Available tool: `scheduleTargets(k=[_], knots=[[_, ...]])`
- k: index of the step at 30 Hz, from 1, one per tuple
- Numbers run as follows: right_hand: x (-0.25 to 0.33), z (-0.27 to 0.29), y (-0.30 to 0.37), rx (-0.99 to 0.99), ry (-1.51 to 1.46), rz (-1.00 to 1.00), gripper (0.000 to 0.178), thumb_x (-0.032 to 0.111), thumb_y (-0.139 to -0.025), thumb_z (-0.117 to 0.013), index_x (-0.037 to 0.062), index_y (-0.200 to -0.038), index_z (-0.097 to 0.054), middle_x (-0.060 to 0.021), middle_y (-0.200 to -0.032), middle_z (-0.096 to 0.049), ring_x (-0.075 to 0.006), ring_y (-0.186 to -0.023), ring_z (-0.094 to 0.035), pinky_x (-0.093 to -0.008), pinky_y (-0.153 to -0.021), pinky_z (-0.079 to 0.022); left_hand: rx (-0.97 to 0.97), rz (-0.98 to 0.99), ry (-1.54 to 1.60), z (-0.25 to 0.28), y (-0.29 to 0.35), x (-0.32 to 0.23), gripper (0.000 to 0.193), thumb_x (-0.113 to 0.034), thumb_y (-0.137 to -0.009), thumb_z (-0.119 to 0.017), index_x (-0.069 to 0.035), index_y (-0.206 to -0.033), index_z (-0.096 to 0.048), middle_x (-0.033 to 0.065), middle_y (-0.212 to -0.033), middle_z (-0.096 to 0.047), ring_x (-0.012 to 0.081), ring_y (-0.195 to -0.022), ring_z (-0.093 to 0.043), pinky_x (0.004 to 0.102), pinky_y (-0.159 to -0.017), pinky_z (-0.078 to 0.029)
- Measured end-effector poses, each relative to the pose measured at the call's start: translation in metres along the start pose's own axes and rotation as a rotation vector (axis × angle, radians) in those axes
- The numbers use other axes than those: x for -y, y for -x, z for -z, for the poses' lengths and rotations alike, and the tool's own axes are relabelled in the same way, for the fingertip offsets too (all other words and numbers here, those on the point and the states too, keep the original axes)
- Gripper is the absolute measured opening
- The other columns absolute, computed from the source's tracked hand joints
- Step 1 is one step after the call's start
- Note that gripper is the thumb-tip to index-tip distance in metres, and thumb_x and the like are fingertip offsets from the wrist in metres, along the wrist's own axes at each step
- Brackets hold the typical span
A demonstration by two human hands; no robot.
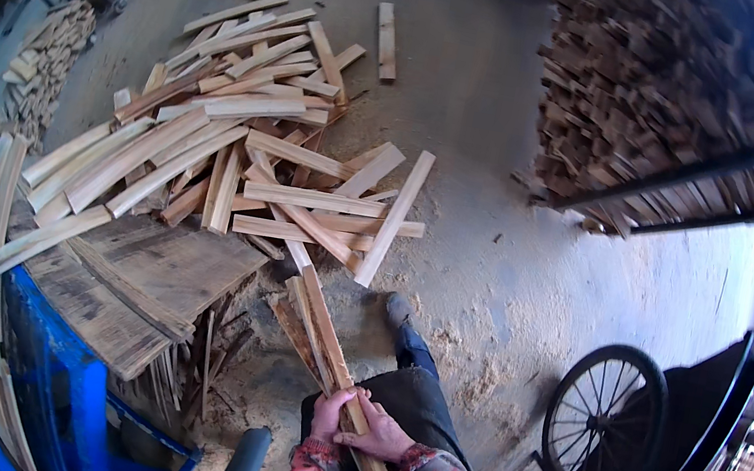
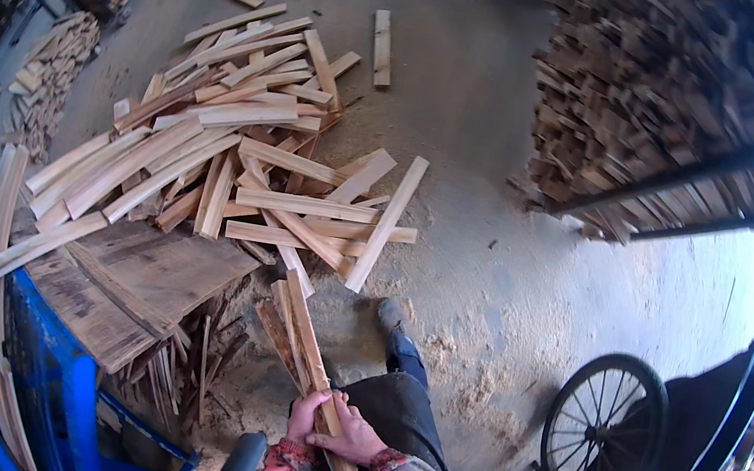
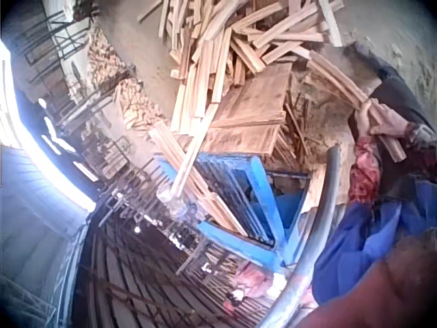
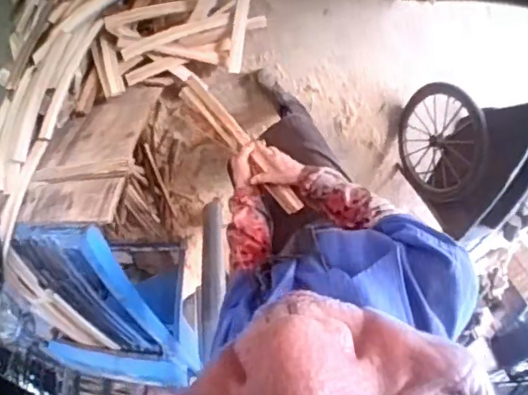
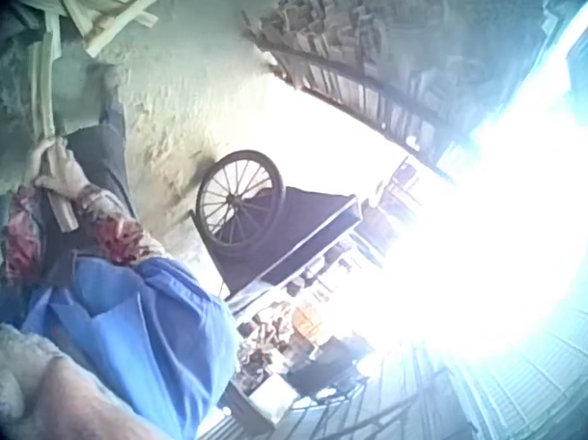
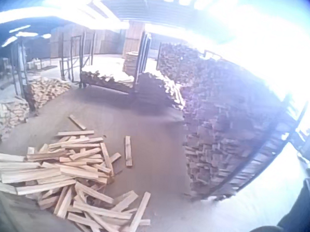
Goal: The person picks up wooden planks and offcuts from a pile on the floor and a blue metal rack, then places them into a black wheelbarrow. The person handles the wood by hand, moving pieces individually or in small groups to clear the workspace and fill the wheelbarrow.
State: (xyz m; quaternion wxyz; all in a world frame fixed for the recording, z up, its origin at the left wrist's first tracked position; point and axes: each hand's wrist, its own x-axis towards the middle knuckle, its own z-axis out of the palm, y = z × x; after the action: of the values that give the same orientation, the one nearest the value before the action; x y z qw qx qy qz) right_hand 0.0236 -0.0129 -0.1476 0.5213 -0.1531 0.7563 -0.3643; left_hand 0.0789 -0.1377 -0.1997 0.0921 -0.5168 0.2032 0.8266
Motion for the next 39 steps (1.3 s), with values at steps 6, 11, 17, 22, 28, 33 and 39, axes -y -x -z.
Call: scheduleTargets(k=[6, 11, 17, 22, 28, 33, 39], knots=[[0.022, -0.021, 0.04, -0.132, -0.345, -0.082, 0.103, 0.045, -0.065, -0.079, -0.0096, -0.133, -0.024, -0.0266, -0.108, -0.059, -0.0354, -0.103, -0.061, -0.0388, -0.091, -0.048, 0.002, 0.077, -0.402, -0.012, 0.03, -0.007, 0.03, -0.02, -0.084, -0.065, 0.006, -0.098, -0.062, 0.0135, -0.083, -0.068, 0.0229, -0.078, -0.066, 0.033, -0.073, -0.054], [-0.001, -0.031, 0.046, -0.398, -0.766, -0.073, 0.094, 0.034, -0.061, -0.076, -0.01, -0.133, -0.032, -0.0241, -0.115, -0.053, -0.0302, -0.113, -0.052, -0.0343, -0.098, -0.041, 0.209, 0.13, -0.573, -0.006, -0.001, 0.006, 0.057, -0.053, -0.092, -0.05, 0.0, -0.109, -0.061, 0.0088, -0.098, -0.065, 0.0196, -0.086, -0.064, 0.0338, -0.076, -0.052], [0.008, 0.061, 0.17, -0.617, -1.138, 0.092, 0.083, 0.021, -0.068, -0.074, -0.0008, -0.138, -0.035, -0.0132, -0.115, -0.055, -0.0197, -0.105, -0.053, -0.0302, -0.09, -0.044, 0.451, 0.149, -0.513, -0.13, 0.076, 0.039, 0.046, -0.043, -0.097, -0.046, -0.001, -0.115, -0.056, 0.0138, -0.104, -0.065, 0.0256, -0.098, -0.063, 0.037, -0.083, -0.051], [-0.03, 0.107, 0.293, -1.304, -0.965, 0.183, 0.093, 0.014, -0.07, -0.075, -0.0016, -0.144, -0.02, -0.0161, -0.121, -0.049, -0.0234, -0.109, -0.051, -0.0348, -0.094, -0.046, 0.451, 0.173, -0.801, -0.156, 0.066, 0.072, 0.025, -0.028, -0.097, -0.048, -0.006, -0.108, -0.049, 0.0177, -0.102, -0.064, 0.0309, -0.095, -0.064, 0.0424, -0.078, -0.053], [-0.114, 0.233, 0.454, -1.795, -0.899, 0.439, 0.045, 0.01, -0.073, -0.068, 0.0038, -0.11, -0.044, -0.0071, -0.083, -0.056, -0.0153, -0.064, -0.06, -0.0279, -0.053, -0.053, 0.277, 0.167, -1.059, -0.127, 0.056, 0.078, 0.019, -0.017, -0.095, -0.053, -0.003, -0.106, -0.049, 0.0185, -0.093, -0.065, 0.0312, -0.082, -0.068, 0.0405, -0.066, -0.057], [-0.24, 0.393, 0.643, -1.775, -1.135, 0.319, 0.051, 0.055, -0.085, -0.06, 0.006, -0.097, -0.053, -0.0114, -0.07, -0.06, -0.0182, -0.054, -0.06, -0.0325, -0.045, -0.05, 0.151, 0.154, -1.078, -0.063, 0.03, 0.079, 0.019, -0.018, -0.093, -0.058, -0.002, -0.101, -0.052, 0.0172, -0.087, -0.067, 0.0289, -0.074, -0.068, 0.0392, -0.061, -0.058], [-0.464, 0.352, 0.504, -2.134, -0.139, -0.677, 0.08, 0.059, -0.076, -0.066, -0.0036, -0.125, -0.052, -0.0301, -0.109, -0.058, -0.0443, -0.1, -0.058, -0.0491, -0.086, -0.048, 0.082, 0.051, -0.96, -0.014, 0.081, 0.061, 0.033, -0.032, -0.089, -0.066, -0.003, -0.104, -0.062, 0.0133, -0.097, -0.069, 0.0259, -0.092, -0.066, 0.0432, -0.081, -0.054]])
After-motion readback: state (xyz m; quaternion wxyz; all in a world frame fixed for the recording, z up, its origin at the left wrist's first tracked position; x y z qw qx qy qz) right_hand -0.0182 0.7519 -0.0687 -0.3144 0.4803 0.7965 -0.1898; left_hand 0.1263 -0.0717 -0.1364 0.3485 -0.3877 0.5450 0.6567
